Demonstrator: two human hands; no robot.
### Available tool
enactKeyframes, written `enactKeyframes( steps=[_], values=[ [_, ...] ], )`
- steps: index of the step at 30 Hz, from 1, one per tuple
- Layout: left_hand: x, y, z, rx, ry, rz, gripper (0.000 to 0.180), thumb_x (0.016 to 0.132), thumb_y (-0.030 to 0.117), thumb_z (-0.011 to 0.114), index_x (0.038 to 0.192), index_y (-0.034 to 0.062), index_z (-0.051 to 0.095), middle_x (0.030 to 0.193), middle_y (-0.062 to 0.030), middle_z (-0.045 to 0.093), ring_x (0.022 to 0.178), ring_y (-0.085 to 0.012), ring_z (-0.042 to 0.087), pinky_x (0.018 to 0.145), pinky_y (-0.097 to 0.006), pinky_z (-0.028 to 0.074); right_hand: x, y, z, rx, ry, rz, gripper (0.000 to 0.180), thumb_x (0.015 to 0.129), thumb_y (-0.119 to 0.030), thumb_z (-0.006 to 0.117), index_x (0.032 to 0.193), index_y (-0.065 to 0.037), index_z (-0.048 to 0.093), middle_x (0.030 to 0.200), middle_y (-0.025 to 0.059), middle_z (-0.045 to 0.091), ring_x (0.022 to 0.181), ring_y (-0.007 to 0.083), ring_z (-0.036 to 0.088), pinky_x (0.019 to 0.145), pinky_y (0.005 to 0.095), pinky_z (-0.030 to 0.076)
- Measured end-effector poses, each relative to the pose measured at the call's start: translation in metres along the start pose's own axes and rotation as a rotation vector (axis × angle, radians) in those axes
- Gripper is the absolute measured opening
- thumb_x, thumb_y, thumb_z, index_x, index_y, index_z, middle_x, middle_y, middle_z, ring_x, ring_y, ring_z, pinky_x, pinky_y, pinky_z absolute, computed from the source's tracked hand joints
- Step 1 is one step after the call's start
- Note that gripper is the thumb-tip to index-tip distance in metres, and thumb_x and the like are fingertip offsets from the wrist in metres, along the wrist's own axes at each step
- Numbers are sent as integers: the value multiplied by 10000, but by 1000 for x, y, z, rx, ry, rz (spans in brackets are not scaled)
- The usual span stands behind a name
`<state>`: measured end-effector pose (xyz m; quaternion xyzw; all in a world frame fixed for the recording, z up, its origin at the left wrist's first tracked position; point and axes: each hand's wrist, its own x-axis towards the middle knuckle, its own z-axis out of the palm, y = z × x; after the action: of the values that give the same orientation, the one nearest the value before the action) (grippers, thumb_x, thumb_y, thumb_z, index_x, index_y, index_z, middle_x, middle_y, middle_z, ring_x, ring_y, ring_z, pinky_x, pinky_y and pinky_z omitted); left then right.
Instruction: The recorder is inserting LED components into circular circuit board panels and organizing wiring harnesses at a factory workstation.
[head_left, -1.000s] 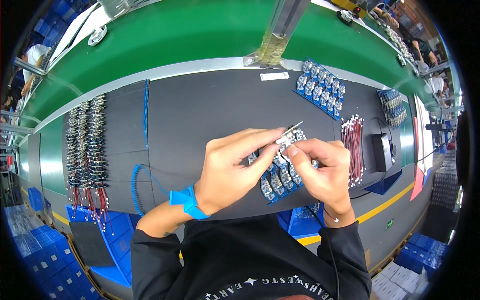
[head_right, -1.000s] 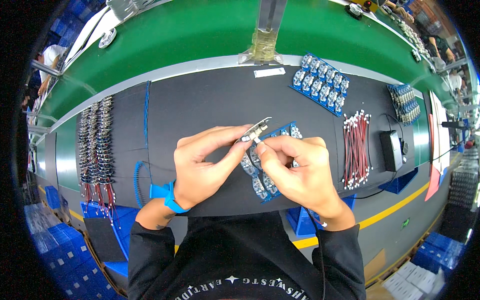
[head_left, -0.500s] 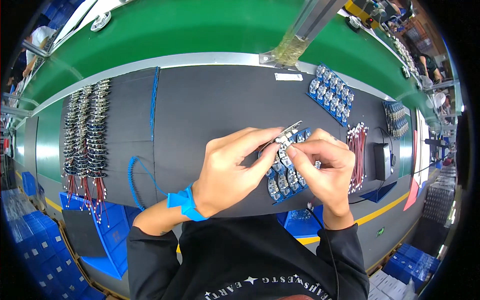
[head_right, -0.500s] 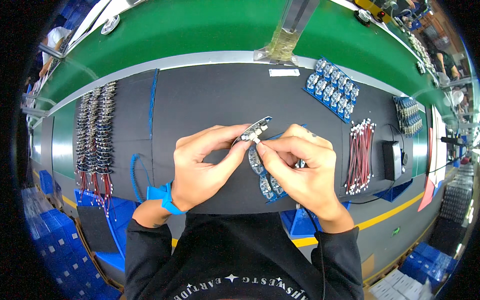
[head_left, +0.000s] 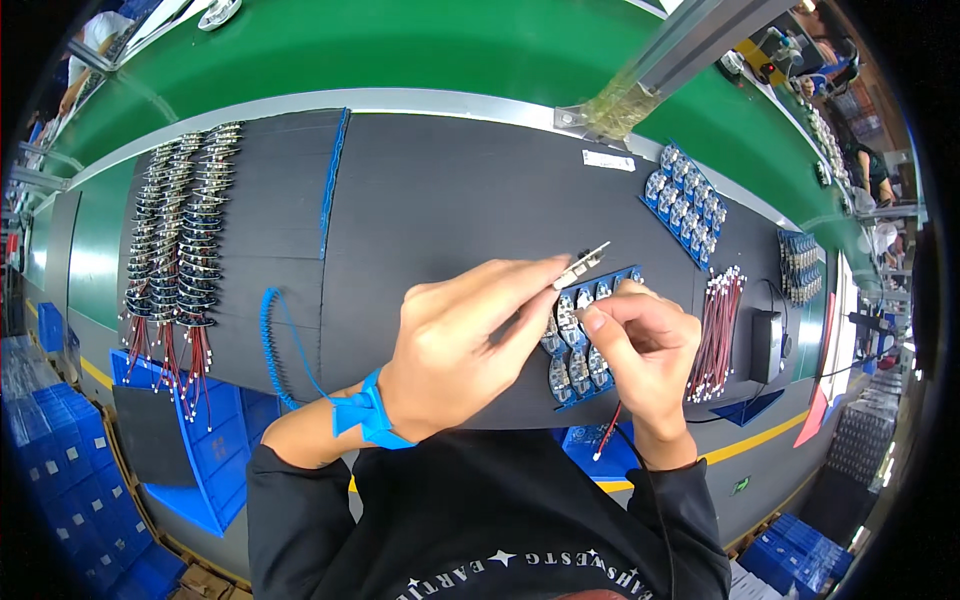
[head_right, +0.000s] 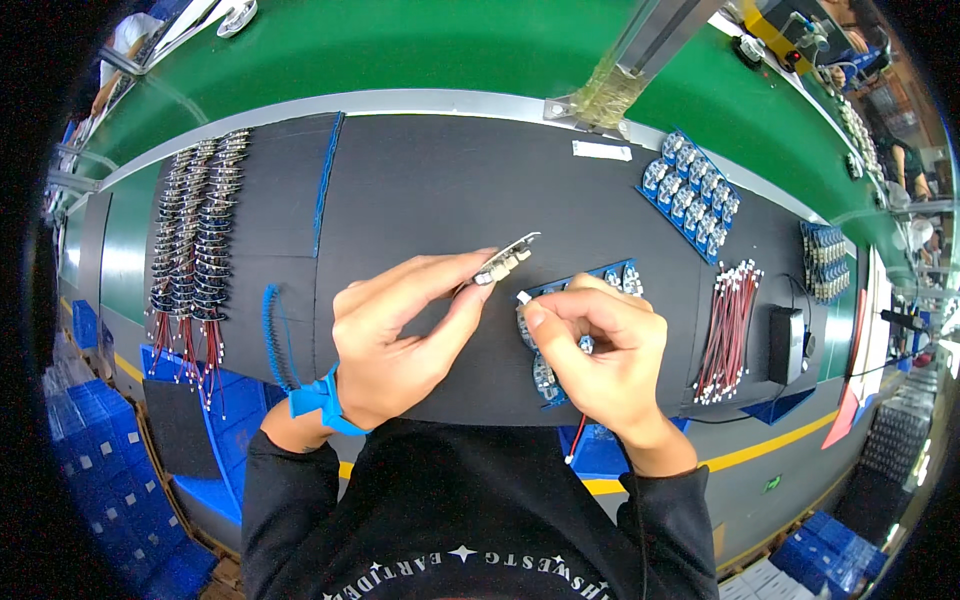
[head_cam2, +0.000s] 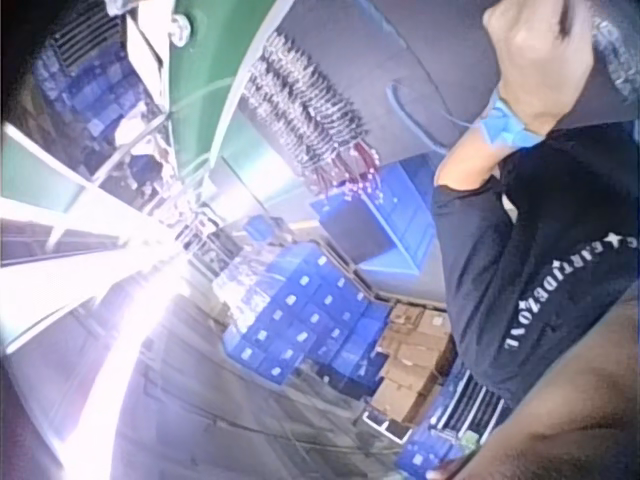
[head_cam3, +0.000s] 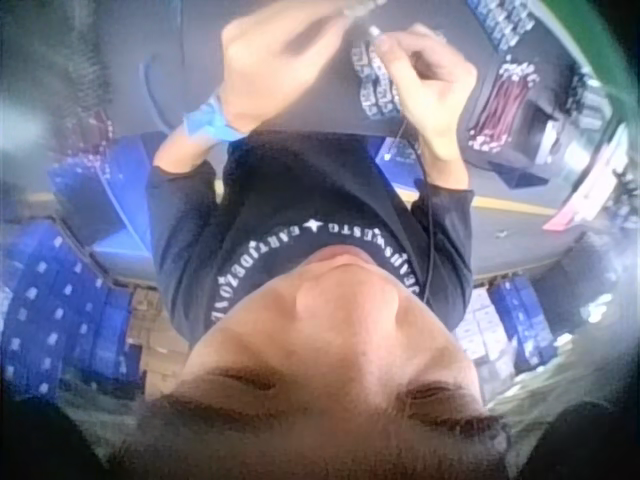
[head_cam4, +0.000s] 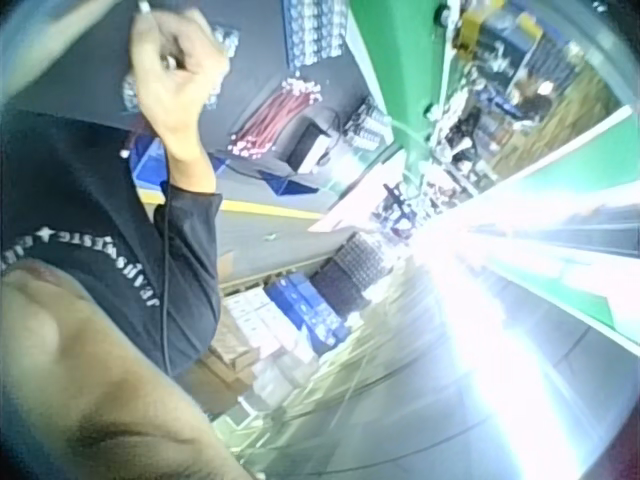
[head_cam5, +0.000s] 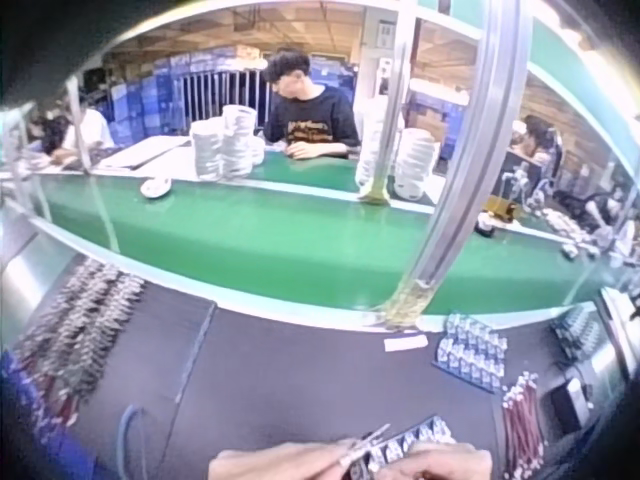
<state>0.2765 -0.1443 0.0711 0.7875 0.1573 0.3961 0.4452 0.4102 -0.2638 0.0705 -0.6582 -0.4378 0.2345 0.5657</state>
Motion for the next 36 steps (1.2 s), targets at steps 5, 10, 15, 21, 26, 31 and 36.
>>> enactKeyframes(
  steps=[5, 10, 15, 21, 26, 31, 36],
  values=[
    [-6, -3, 0, -31, 10, -20, 248, 732, -84, 659, 973, -24, 652, 874, -141, 685, 749, -214, 686, 633, -268, 532, 5, -3, 9, 20, -1, -40, 36, 741, 55, 659, 774, 44, 654, 593, 29, 540, 489, 45, 459, 437, 204, 309],
    [-6, -4, -1, -22, 34, -13, 245, 725, -90, 659, 964, -35, 653, 860, -146, 682, 735, -210, 684, 608, -266, 528, 6, -5, 13, -10, 12, -36, 22, 751, 51, 652, 771, 42, 652, 588, 23, 529, 485, 44, 451, 434, 209, 306],
    [-11, -10, 0, 56, 53, 82, 266, 710, -102, 658, 968, -39, 653, 836, -138, 673, 702, -219, 677, 575, -263, 523, 4, -6, 19, -23, 40, 26, 12, 755, 42, 653, 766, 39, 650, 577, 18, 520, 484, 41, 443, 434, 211, 306],
    [-16, -8, -6, 69, -27, 24, 278, 707, -92, 664, 980, -39, 651, 832, -139, 666, 667, -221, 668, 548, -263, 515, 2, -4, 19, -26, -27, 15, 11, 775, 40, 641, 777, 51, 642, 610, 12, 529, 512, 26, 447, 447, 188, 314],
    [-24, -12, -7, 69, -66, -21, 295, 713, -78, 669, 1004, -33, 651, 827, -142, 664, 671, -214, 668, 561, -256, 517, 1, 3, 20, 153, -99, 190, 29, 813, 29, 626, 822, 49, 644, 665, 13, 542, 537, 30, 459, 459, 180, 325],
    [-31, -6, -27, -84, 69, -32, 294, 725, -68, 671, 1015, -26, 656, 929, -162, 654, 796, -236, 666, 678, -282, 531, 6, 5, 34, 430, -214, 287, 58, 832, -4, 632, 846, 52, 640, 704, 36, 563, 559, 49, 493, 479, 175, 350],
    [-65, 14, -78, 96, -27, -188, 236, 707, -86, 661, 935, -29, 677, 964, -164, 640, 845, -231, 640, 693, -293, 517, 3, 7, 53, 49, -427, 54, 156, 818, 32, 604, 971, 41, 635, 823, 85, 613, 710, 127, 583, 629, 222, 455]
  ],
)
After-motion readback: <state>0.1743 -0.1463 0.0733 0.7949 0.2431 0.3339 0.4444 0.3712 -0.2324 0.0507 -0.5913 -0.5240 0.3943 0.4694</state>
